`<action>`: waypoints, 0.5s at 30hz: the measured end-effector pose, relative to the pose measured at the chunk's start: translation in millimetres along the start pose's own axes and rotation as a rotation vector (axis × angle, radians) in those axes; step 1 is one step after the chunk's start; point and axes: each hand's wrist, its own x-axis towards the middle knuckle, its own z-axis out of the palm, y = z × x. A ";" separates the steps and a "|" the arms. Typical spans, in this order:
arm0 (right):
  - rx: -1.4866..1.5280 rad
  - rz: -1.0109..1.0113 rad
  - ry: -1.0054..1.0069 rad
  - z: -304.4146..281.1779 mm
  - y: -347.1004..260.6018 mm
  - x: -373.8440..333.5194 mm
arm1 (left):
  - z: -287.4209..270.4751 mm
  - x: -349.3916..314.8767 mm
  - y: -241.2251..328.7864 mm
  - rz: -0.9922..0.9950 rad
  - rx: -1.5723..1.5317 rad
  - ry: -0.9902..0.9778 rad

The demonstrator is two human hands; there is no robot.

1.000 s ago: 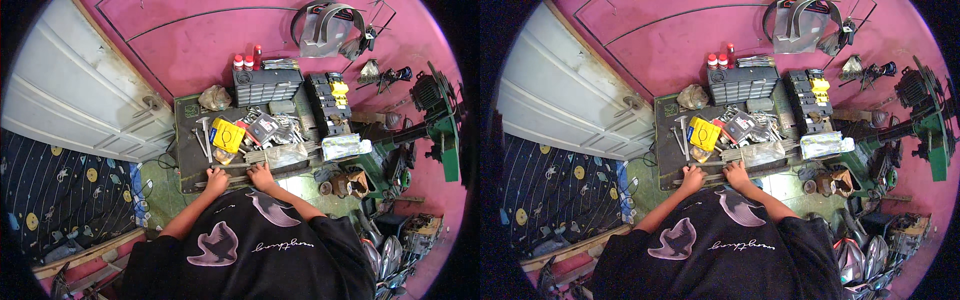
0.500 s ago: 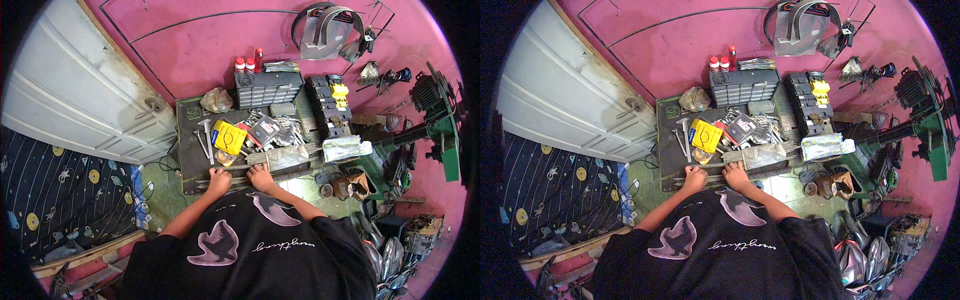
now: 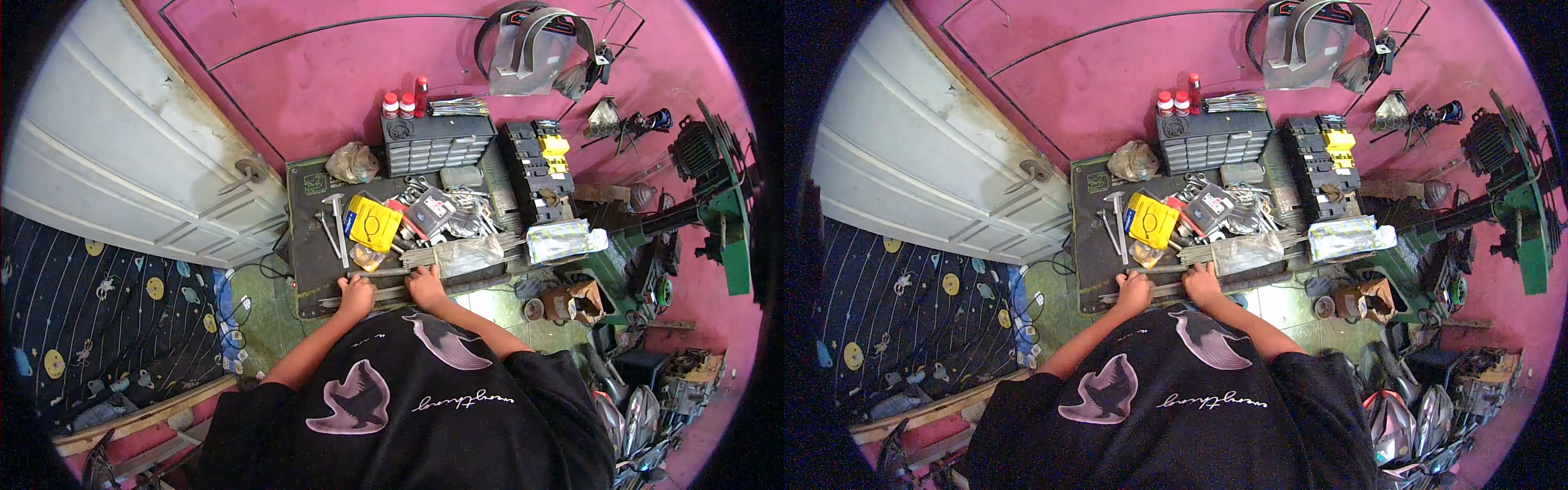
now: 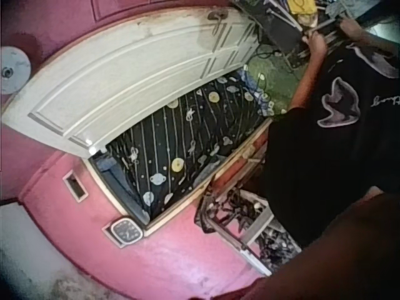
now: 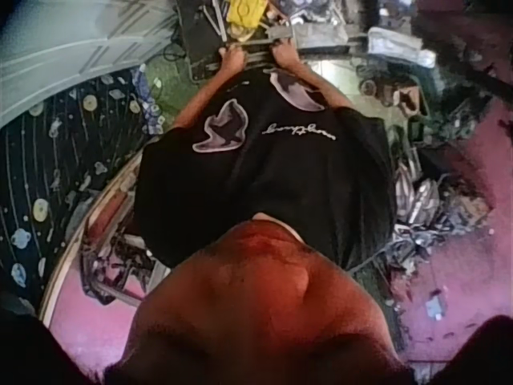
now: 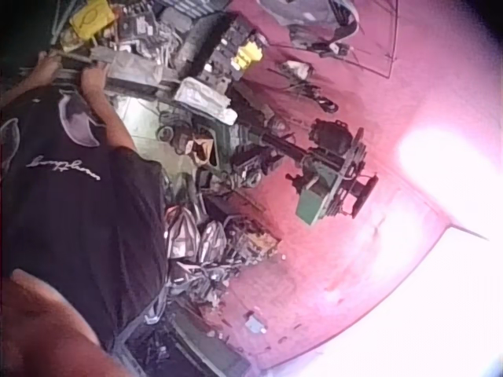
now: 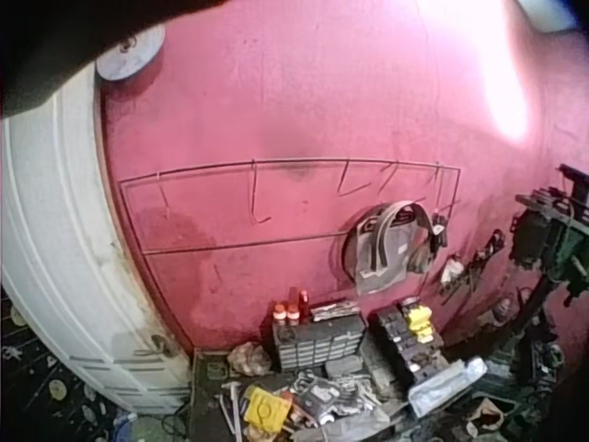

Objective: The person repeatedly picks up, aligns, and stacks metal rods on a cluttered workbench. They handle the rods one by one, adjusting their positions and grouping them into a neat pile.

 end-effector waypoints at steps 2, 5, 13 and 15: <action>-0.034 -0.004 0.084 6.9 0.2 4.7 | 1.3 0.6 1.2 -0.030 -0.015 0.010; -0.045 0.002 0.159 16.0 -0.8 3.8 | 1.9 0.3 2.9 -0.052 -0.027 0.015; -0.044 -0.024 0.099 7.6 1.6 2.3 | -11.4 1.7 8.5 -0.051 0.027 -0.085; -0.069 -0.073 0.147 -0.9 -1.3 -3.8 | -13.3 0.4 7.3 -0.045 0.045 -0.097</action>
